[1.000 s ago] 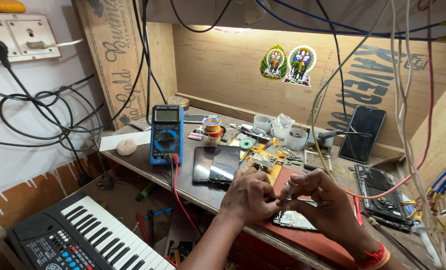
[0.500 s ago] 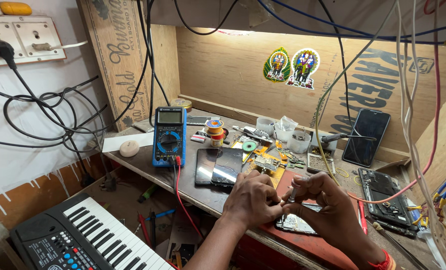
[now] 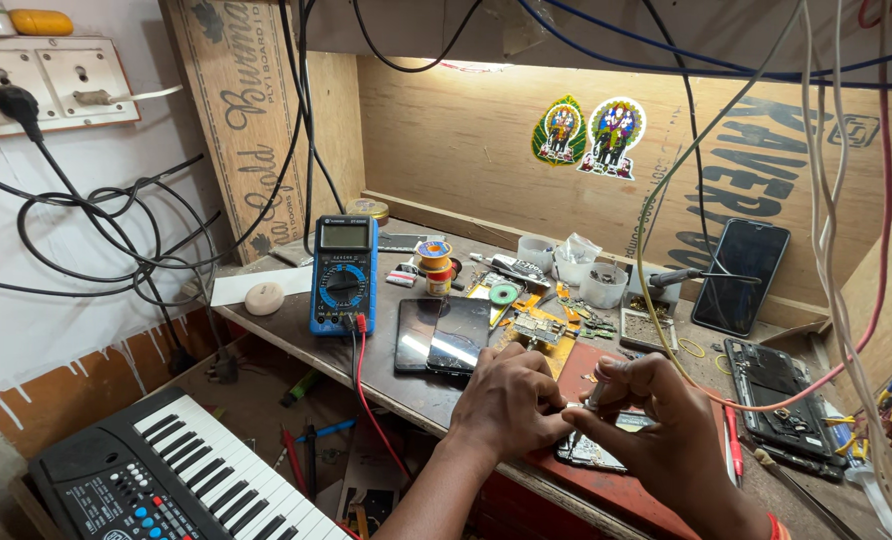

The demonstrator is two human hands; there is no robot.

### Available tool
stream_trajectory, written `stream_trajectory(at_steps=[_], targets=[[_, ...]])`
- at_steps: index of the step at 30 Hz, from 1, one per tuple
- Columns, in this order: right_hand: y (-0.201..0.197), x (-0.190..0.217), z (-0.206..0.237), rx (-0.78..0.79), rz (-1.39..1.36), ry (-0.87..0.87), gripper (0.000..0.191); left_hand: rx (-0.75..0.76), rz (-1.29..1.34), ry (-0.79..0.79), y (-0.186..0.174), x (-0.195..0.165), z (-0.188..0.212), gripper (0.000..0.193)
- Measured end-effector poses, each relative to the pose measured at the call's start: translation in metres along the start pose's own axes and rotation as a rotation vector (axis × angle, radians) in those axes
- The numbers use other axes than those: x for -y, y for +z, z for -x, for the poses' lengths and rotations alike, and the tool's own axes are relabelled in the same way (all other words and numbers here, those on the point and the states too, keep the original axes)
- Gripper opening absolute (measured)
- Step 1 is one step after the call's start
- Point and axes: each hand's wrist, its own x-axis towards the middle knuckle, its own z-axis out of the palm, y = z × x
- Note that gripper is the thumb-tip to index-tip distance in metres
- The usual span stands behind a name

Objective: The person repairs a disassembled smartphone at a workbench, using a soldering iron and tweezers to work on the exposed internal board and reposition small components, with a multimeter connected nearby. They hold the phone chassis steady with one hand while applying the iron with the other throughout the clip.

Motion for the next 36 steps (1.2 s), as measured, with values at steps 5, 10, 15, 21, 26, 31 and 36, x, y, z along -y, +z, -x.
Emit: stream_trajectory(at_steps=[5,10,15,21,26,31,36], targets=[[0.004,0.004,0.001,-0.012,-0.013,0.096,0.045,-0.001,-0.003,-0.006,0.0,0.0,0.001,0.024],[-0.01,0.007,-0.011,0.178,-0.124,-0.014,0.05,-0.007,0.029,-0.009,-0.001,-0.001,0.001,0.027],[-0.019,0.002,-0.013,0.338,-0.271,0.064,0.049,-0.024,-0.015,0.027,-0.002,0.0,0.002,0.026],[-0.015,-0.005,-0.006,0.255,-0.25,0.128,0.051,-0.001,-0.01,0.004,-0.002,0.001,0.0,0.025],[-0.013,-0.003,-0.011,0.248,-0.3,0.127,0.05,-0.027,0.038,0.003,-0.003,-0.002,0.002,0.026],[-0.01,0.003,-0.017,0.193,-0.385,0.144,0.057,-0.059,0.059,0.003,-0.005,-0.003,0.002,0.02],[-0.017,0.003,-0.028,0.038,-0.27,0.232,0.057,-0.114,0.08,-0.081,-0.005,-0.003,-0.001,0.02]])
